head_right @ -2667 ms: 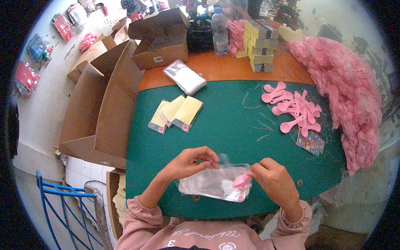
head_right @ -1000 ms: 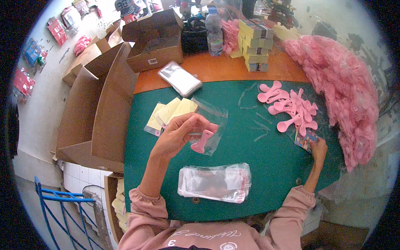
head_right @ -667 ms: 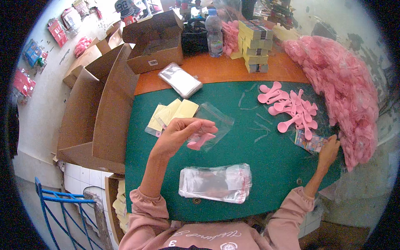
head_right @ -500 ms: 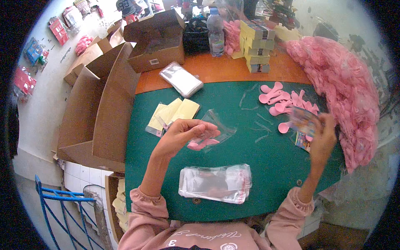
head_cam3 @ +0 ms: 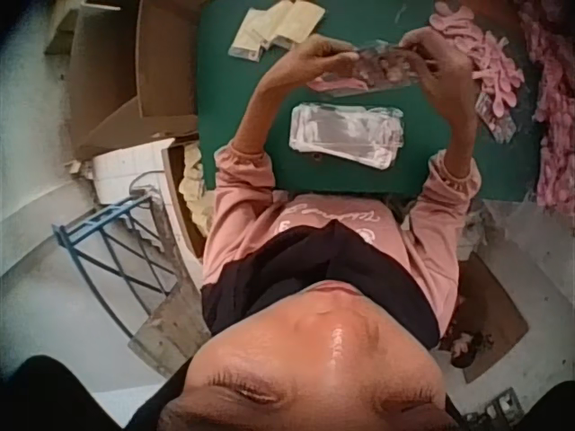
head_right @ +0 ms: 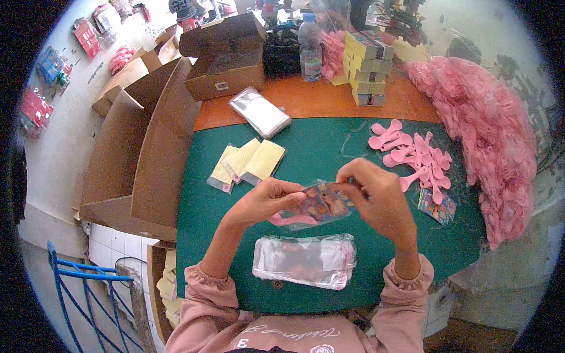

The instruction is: The person places pink plastic spoons and small yellow cards into clear plastic bags on a green table. The person repeatedly picks up a spoon and a card, inserts them into a bag, and sets the sealed bag aside.

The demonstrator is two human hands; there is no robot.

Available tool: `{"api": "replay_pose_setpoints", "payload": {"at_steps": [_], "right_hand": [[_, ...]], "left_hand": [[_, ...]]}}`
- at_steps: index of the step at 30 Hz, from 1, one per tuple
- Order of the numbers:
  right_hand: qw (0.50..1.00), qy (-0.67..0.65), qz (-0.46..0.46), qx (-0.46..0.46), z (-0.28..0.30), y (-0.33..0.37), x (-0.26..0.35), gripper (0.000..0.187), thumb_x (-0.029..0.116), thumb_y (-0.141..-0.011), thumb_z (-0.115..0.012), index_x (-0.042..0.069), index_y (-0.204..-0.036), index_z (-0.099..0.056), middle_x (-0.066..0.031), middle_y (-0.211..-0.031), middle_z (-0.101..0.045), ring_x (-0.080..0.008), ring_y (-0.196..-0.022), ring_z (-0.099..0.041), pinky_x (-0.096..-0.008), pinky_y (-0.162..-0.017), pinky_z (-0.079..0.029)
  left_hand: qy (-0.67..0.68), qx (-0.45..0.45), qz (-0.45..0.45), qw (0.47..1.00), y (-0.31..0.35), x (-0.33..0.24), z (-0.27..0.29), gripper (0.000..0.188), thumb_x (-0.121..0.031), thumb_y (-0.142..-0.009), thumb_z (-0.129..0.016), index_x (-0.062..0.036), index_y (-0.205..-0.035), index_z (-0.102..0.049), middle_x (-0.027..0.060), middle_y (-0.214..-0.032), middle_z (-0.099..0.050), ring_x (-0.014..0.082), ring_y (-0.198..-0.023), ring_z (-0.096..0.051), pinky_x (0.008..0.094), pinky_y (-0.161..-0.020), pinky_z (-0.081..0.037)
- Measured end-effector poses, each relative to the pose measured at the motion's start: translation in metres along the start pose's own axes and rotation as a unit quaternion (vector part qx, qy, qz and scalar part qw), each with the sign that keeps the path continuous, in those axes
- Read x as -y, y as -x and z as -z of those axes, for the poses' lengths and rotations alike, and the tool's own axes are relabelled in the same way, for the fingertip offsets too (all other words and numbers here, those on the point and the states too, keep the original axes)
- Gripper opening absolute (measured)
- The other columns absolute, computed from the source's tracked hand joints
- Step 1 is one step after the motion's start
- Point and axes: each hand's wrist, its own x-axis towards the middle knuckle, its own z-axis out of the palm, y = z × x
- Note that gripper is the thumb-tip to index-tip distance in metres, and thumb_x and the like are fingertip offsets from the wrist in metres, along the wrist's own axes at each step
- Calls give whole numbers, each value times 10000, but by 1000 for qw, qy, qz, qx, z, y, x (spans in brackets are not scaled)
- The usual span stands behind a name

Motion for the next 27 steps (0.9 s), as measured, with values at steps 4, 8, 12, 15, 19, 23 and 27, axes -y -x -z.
{"api": "replay_pose_setpoints", "payload": {"at_steps": [4,8,12,15,19,23,27], "right_hand": [[988,-20,-57,141,-16,-4,-1,181,90,-717,-632,1,-814,-508,-119,-727,-552,-247,-607,-549,-318,-577,-445],[985,18,88,148,-31,-7,-27,205,114,-702,-646,7,-849,-552,-129,-747,-584,-257,-598,-550,-334,-589,-444],[973,-97,-77,196,-29,-12,-50,186,116,-685,-675,5,-797,-577,-73,-673,-589,-158,-589,-554,-276,-551,-435],[960,-172,-134,175,-28,-15,-54,168,126,-714,-672,6,-788,-581,-36,-674,-578,-103,-619,-550,-240,-543,-439],[897,-339,-236,155,-24,-18,-47,190,137,-749,-665,0,-835,-566,-25,-731,-568,-85,-654,-552,-228,-573,-481],[903,-298,-253,179,-9,-18,-53,217,133,-742,-671,-2,-866,-556,-33,-765,-568,-83,-667,-553,-245,-597,-508],[930,-243,-205,183,-10,-17,-54,192,128,-736,-673,0,-835,-570,-19,-708,-568,-75,-640,-547,-217,-560,-462]], "left_hand": [[-72,-15,-59,996,-2,2,-6,337,-182,-877,-509,-22,-1174,-501,73,-842,-644,64,-747,-551,234,-623,-453],[-151,-60,-43,986,0,-4,-10,422,-200,-870,-520,-54,-1253,-420,95,-833,-649,60,-736,-554,243,-613,-450],[-196,-45,15,980,2,-1,7,431,-234,-850,-548,-71,-1231,-429,102,-727,-622,76,-615,-501,246,-540,-410],[-174,-19,-11,985,4,12,27,335,-252,-834,-571,-59,-1106,-545,71,-609,-556,88,-514,-420,255,-473,-356],[-162,-65,-48,983,7,17,31,246,-240,-840,-565,-24,-942,-626,32,-548,-465,76,-500,-353,256,-439,-307],[-163,-87,-9,983,7,11,33,249,-237,-840,-563,-11,-920,-629,34,-535,-463,73,-495,-355,258,-436,-307],[-173,-52,15,983,6,8,34,260,-220,-850,-558,12,-949,-621,-32,-617,-510,36,-548,-385,226,-448,-316]]}}
